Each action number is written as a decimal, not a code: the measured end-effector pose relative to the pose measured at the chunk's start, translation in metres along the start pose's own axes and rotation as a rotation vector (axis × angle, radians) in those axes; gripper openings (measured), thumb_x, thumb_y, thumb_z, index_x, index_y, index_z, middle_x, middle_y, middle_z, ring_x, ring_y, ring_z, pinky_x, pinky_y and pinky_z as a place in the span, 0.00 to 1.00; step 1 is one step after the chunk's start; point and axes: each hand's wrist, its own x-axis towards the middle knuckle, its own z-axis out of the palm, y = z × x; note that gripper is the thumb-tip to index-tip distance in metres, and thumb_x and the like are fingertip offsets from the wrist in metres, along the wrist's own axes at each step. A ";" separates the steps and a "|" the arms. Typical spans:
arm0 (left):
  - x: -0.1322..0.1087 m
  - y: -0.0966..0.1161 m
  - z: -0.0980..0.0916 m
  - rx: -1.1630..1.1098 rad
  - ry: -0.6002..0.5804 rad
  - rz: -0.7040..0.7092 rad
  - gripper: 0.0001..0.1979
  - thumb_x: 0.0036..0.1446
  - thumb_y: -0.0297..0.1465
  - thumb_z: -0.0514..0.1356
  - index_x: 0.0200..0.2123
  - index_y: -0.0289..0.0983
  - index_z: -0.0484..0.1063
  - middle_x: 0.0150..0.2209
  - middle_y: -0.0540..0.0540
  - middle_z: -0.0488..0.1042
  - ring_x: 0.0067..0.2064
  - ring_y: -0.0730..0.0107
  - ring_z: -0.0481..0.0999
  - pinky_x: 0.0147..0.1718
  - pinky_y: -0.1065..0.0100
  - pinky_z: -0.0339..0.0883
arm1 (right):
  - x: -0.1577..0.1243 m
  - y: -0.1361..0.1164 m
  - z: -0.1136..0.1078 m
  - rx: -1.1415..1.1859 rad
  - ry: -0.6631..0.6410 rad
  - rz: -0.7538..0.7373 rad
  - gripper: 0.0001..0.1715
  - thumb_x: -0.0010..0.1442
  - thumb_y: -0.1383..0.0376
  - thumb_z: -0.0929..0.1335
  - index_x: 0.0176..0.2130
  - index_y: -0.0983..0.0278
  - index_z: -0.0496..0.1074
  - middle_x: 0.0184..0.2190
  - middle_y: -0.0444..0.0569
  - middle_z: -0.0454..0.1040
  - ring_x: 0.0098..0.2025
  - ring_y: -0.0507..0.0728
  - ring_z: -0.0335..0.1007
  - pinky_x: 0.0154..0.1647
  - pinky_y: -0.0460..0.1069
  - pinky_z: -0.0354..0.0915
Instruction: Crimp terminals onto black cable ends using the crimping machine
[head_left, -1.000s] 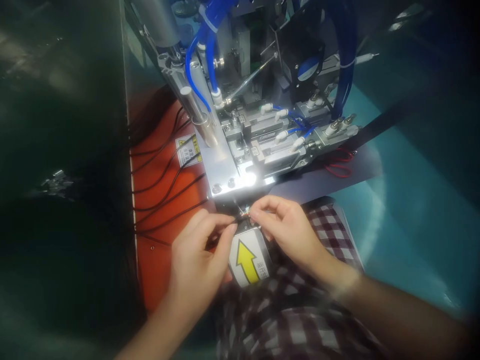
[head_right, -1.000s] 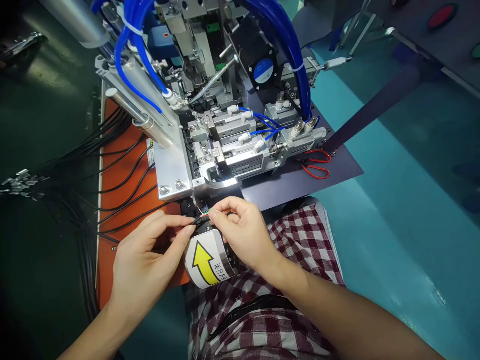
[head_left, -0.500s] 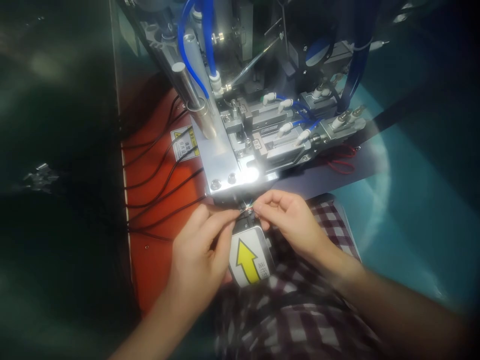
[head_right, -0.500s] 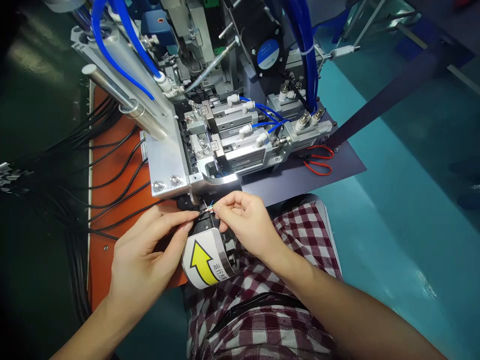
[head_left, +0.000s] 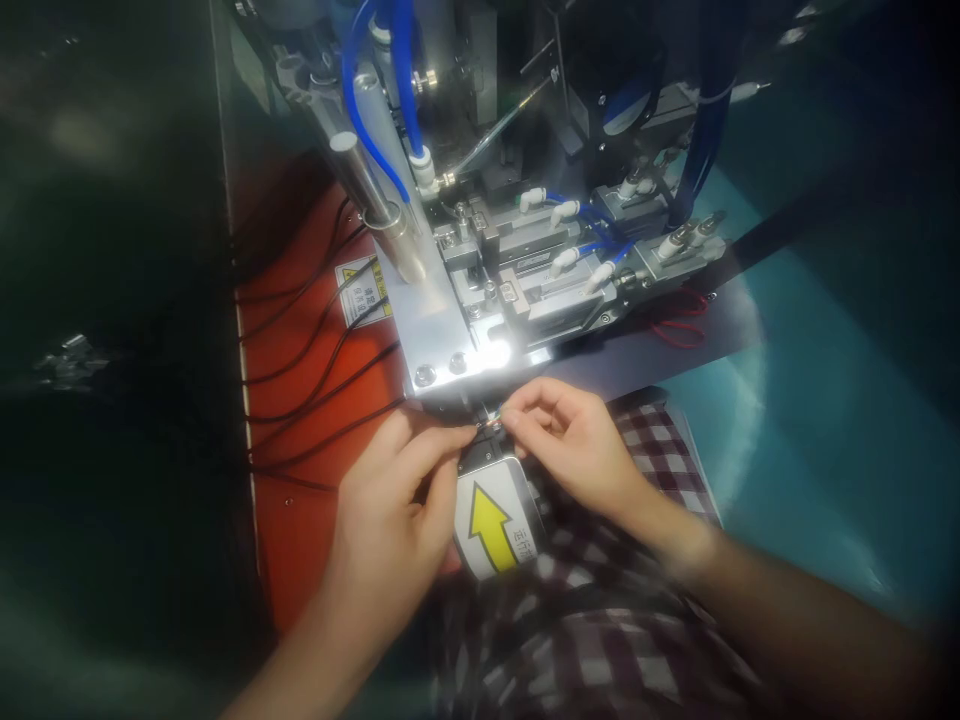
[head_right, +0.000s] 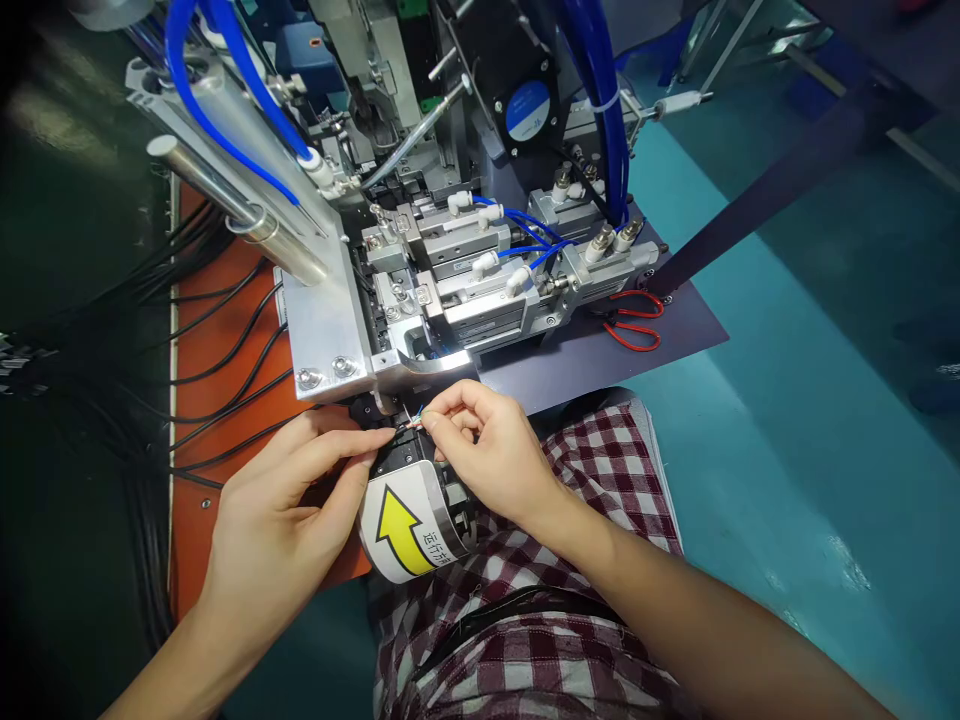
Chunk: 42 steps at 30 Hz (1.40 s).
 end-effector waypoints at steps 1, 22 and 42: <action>0.000 0.000 0.000 -0.003 -0.003 -0.001 0.11 0.59 0.25 0.56 0.40 0.41 0.77 0.32 0.49 0.69 0.32 0.72 0.72 0.24 0.74 0.65 | 0.000 0.000 0.000 0.005 -0.001 0.003 0.07 0.58 0.63 0.70 0.32 0.64 0.71 0.21 0.41 0.71 0.24 0.51 0.70 0.26 0.46 0.64; 0.004 -0.009 -0.008 0.071 -0.057 0.152 0.15 0.61 0.21 0.54 0.44 0.39 0.76 0.36 0.48 0.71 0.37 0.74 0.72 0.34 0.76 0.66 | 0.002 -0.005 -0.001 0.089 -0.024 0.082 0.04 0.56 0.68 0.70 0.30 0.66 0.71 0.18 0.38 0.69 0.21 0.48 0.67 0.25 0.43 0.62; 0.003 -0.012 -0.006 0.052 -0.006 0.194 0.09 0.59 0.20 0.57 0.39 0.34 0.76 0.35 0.48 0.72 0.37 0.76 0.73 0.37 0.76 0.66 | 0.001 -0.004 -0.008 0.085 -0.024 0.063 0.04 0.54 0.67 0.71 0.31 0.67 0.73 0.18 0.39 0.69 0.21 0.47 0.66 0.24 0.43 0.61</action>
